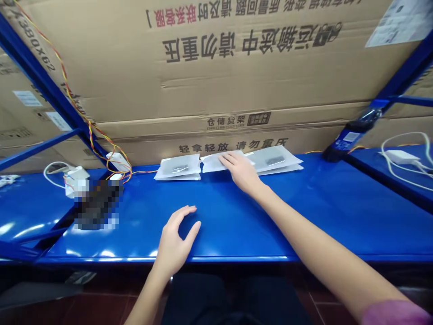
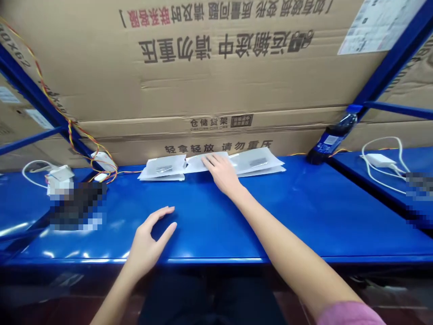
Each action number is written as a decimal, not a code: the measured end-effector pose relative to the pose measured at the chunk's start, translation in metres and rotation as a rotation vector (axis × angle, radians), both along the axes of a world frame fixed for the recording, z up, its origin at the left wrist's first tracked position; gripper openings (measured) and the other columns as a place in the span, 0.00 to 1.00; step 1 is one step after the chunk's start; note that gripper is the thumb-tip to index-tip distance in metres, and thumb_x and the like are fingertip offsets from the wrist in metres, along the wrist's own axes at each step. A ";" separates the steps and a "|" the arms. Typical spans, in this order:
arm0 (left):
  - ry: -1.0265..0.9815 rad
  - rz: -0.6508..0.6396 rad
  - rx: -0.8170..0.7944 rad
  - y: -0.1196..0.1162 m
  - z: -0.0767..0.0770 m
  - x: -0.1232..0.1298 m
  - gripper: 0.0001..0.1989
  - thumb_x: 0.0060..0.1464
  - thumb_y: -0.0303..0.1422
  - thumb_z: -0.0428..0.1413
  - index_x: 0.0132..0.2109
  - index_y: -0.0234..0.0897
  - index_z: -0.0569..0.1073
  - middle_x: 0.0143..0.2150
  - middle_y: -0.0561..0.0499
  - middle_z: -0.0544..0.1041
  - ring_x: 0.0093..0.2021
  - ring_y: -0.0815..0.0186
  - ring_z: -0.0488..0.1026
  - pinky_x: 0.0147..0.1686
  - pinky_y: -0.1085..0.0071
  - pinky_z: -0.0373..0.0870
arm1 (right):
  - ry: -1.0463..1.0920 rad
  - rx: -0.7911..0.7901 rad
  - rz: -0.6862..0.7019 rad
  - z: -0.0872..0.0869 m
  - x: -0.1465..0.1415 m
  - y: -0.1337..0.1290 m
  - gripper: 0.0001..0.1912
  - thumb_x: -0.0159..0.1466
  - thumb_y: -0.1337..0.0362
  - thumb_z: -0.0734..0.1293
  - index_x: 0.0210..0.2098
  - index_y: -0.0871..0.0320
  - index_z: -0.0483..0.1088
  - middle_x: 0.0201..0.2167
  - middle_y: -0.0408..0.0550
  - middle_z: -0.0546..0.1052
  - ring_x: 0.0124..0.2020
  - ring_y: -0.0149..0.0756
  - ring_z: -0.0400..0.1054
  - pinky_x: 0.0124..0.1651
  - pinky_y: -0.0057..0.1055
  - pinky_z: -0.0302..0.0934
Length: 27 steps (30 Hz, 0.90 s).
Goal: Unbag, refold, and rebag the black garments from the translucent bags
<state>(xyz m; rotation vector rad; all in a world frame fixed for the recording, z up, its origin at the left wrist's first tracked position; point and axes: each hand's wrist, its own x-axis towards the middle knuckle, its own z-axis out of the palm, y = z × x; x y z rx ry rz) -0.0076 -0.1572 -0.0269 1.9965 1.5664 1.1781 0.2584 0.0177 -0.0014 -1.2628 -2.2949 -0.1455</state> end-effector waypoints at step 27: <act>0.860 -0.435 0.206 0.106 0.056 0.066 0.08 0.63 0.30 0.55 0.34 0.39 0.76 0.32 0.46 0.79 0.35 0.56 0.77 0.39 0.62 0.70 | 0.727 -0.814 0.181 -0.016 -0.024 -0.024 0.24 0.76 0.52 0.59 0.27 0.57 0.69 0.22 0.46 0.79 0.15 0.29 0.65 0.18 0.25 0.59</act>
